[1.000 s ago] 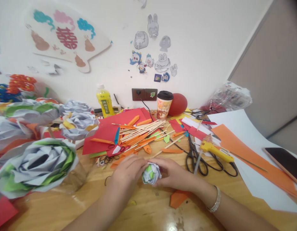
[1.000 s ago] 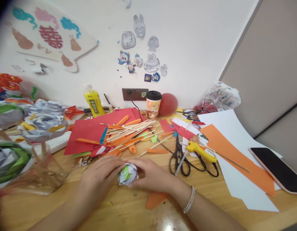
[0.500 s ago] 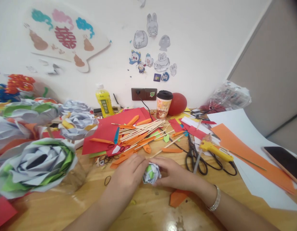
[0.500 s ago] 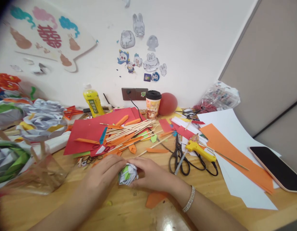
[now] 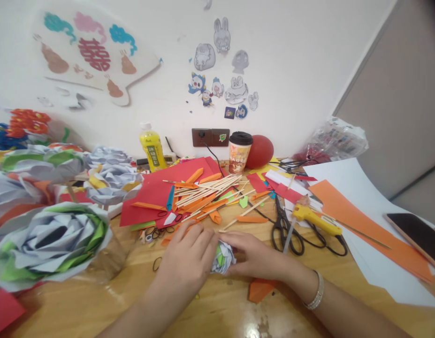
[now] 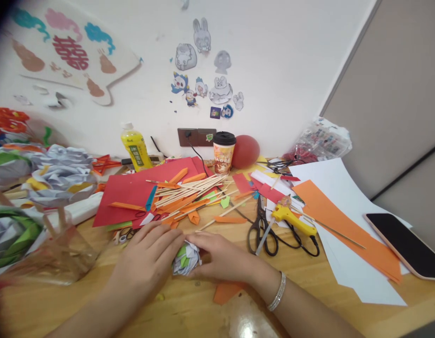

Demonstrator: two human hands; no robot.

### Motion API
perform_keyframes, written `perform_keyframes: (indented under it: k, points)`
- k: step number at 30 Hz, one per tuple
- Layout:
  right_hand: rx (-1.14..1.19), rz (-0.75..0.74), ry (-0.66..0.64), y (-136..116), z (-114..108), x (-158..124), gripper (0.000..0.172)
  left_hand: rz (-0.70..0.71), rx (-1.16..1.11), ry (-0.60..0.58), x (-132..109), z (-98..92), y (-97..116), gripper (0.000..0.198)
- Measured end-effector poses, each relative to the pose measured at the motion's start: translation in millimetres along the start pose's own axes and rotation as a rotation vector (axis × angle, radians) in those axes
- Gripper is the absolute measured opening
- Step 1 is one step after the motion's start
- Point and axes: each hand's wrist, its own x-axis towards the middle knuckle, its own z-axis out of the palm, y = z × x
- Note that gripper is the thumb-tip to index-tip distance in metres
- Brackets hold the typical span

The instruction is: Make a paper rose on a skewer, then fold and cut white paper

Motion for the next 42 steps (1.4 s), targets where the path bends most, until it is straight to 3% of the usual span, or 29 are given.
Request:
perform_keyframes:
  k: [6,12,20,29,34,42]
  points:
    - [-0.006,-0.028,0.02,0,-1,0,0.045,-0.059,-0.13,0.022,-3,3.8,-1,0.025]
    - [0.022,-0.052,0.044,2,-3,-1,0.049,-0.356,-0.488,-0.144,-6,9.3,-3,0.015]
    - [0.02,-0.057,0.06,5,-4,1,0.044,-0.494,-0.798,-0.257,4,-4.7,-12,0.007]
    - [0.015,-0.047,-0.005,9,0,3,0.028,-0.615,-0.942,-0.382,5,-0.8,-13,0.011]
    - [0.048,-0.035,0.014,10,-3,2,0.042,-0.696,-0.858,-0.29,5,1.3,-13,0.003]
    - [0.029,-0.068,0.055,14,-2,2,0.046,-0.482,-0.754,-0.138,0,6.9,-10,0.008]
